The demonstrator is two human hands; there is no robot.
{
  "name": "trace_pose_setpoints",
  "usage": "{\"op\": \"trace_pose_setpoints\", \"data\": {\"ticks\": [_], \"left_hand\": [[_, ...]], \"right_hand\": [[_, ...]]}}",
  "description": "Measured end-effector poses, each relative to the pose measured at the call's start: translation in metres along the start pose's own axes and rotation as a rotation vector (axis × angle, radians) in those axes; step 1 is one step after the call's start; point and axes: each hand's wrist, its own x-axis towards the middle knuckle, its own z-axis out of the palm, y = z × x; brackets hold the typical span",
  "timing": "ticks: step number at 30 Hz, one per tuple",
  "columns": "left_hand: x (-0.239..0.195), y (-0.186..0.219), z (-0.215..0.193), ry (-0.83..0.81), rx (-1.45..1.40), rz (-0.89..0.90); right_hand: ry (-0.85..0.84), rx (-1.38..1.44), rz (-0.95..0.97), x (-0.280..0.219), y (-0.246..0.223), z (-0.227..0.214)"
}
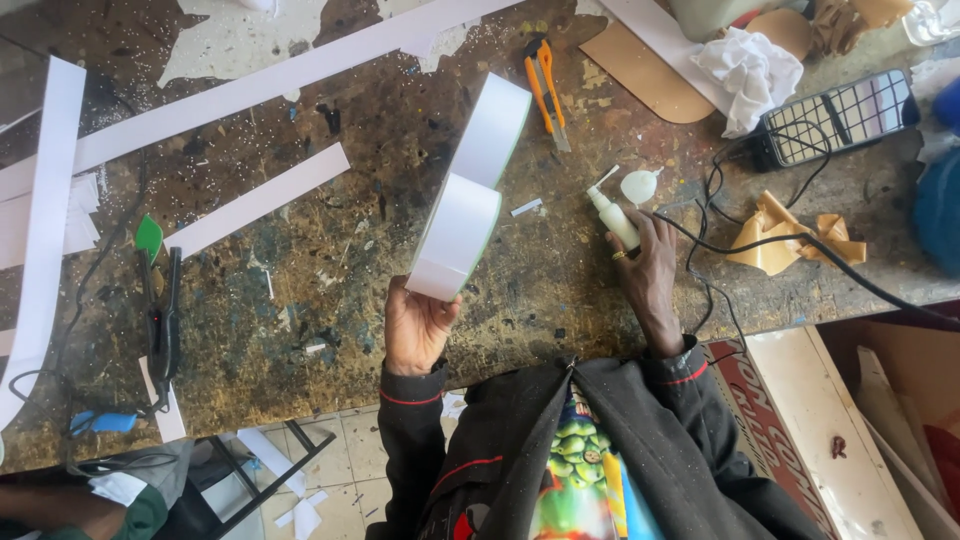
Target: Assembling a 3D letter 'S' by gluing side strips to the base and trimming excess material.
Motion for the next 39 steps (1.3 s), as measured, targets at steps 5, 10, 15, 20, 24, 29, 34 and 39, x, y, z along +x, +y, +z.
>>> {"op": "trace_pose_setpoints", "data": {"ticks": [5,10,15,20,24,29,34,39], "left_hand": [[0.004,0.000,-0.006,-0.030,-0.010,-0.010],[0.005,-0.001,-0.007,-0.031,-0.020,-0.014],[-0.001,-0.004,0.006,-0.055,0.078,0.050],[-0.018,-0.007,0.050,-0.101,0.564,0.402],[-0.022,-0.011,0.064,-0.109,0.924,0.784],[-0.021,-0.012,0.056,-0.150,0.899,0.902],[-0.017,-0.018,0.032,-0.115,0.846,0.905],[-0.016,-0.013,0.024,-0.113,0.834,0.888]], "right_hand": [[-0.009,0.004,0.012,0.001,0.001,0.001],[-0.014,0.000,0.019,0.001,0.004,0.001],[-0.006,0.011,-0.008,0.001,0.001,0.000],[-0.004,0.010,-0.019,0.000,0.007,0.002],[-0.007,0.044,0.004,0.001,0.000,0.000],[0.004,0.017,-0.023,0.002,-0.004,-0.003],[-0.007,0.008,-0.034,0.002,0.001,-0.001],[0.003,0.014,-0.048,0.002,0.000,-0.001]]}}
